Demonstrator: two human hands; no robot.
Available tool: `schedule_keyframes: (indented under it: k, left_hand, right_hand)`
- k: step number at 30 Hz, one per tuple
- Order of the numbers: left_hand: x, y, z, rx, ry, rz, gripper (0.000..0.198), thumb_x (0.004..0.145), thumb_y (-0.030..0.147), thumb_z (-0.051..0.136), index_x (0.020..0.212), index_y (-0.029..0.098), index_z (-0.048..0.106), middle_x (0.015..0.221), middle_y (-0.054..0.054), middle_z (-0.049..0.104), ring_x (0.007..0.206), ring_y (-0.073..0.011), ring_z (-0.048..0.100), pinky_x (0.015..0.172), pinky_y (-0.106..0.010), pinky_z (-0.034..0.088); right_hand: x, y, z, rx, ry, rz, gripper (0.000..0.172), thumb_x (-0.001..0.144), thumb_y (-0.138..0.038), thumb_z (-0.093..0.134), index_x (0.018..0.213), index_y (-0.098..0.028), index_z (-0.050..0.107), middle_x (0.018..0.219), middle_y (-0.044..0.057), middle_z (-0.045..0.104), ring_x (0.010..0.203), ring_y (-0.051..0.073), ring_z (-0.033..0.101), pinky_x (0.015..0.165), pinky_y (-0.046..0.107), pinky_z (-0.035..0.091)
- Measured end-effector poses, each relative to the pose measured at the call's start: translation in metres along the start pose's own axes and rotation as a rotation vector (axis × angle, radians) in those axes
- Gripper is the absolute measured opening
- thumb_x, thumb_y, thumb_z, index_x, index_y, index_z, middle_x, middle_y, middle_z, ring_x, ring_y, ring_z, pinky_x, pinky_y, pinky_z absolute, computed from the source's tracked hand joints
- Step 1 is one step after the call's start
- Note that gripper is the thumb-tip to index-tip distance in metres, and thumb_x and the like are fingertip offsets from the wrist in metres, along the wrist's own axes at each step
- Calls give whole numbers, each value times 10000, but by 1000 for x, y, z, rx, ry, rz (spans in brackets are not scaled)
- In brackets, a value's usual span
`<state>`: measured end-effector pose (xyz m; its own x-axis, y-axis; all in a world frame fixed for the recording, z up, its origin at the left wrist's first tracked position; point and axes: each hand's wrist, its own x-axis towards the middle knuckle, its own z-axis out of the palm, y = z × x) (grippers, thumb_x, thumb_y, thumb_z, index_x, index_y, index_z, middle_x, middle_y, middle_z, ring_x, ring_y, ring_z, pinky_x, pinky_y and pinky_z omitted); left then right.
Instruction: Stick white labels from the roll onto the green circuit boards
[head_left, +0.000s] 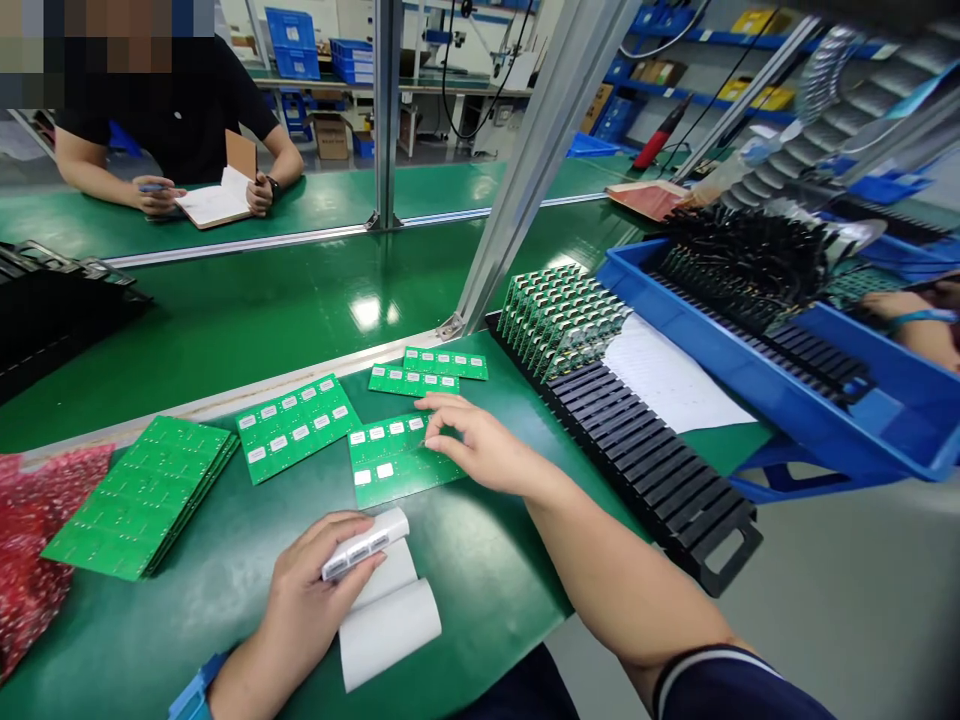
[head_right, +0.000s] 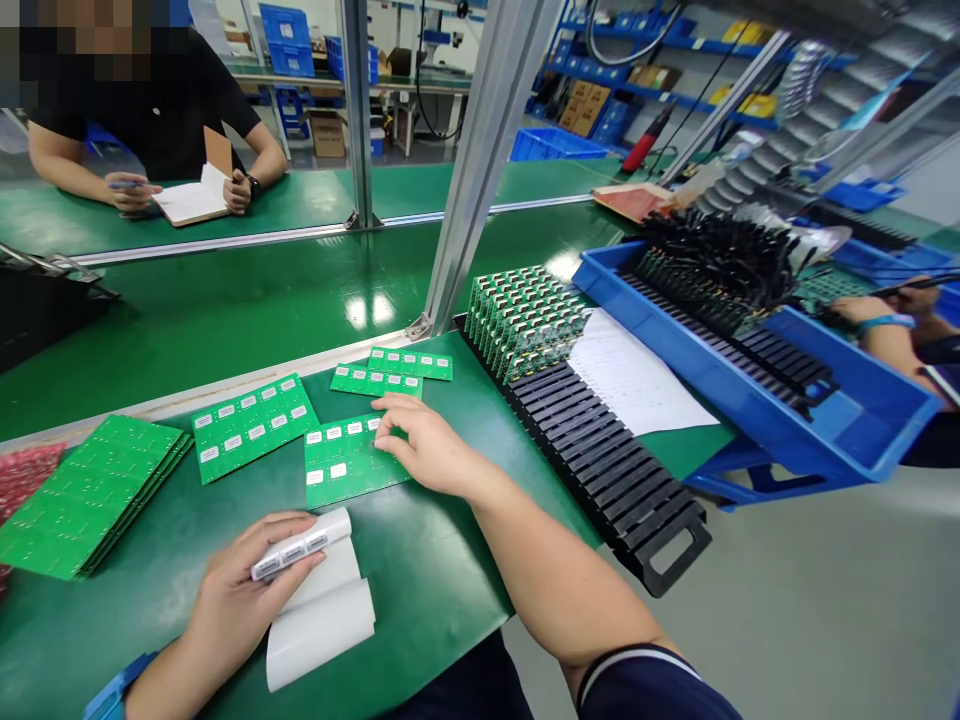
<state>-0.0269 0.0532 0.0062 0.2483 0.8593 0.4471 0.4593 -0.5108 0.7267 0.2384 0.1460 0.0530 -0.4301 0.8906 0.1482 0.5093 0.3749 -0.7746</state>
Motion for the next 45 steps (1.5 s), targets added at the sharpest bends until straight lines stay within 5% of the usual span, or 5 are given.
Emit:
schedule_keyframes:
  k: [5,13,45]
  left_hand:
    - [0,-4,3,26,-92,18,137,924,222,725,1060,226,742,1222,-134,763,1084,-276,768,829,-330,659]
    - [3,-4,3,28,-107,-2,136,922,211,711,1056,221,728,1228,-132,768,1136,-293,748,860,-340,658]
    - [-1,-2,5,7,-135,-82,153,912,204,717,1063,228,715,1263,-118,757,1196,-297,718,896,-361,647]
  right_hand:
    - [7,4,17,-102,-98,-1,107,963,-120,613,882,-184,640,1506,156,550,1539,294,335,1239,608,287]
    - [9,2,27,-210,-259,51,114,959,-87,588,881,-165,617,1638,165,375,1593,324,114,1268,645,168]
    - [7,0,37,-340,-268,39,96,962,-66,562,926,-149,594,1620,236,365,1584,373,134,1246,652,210]
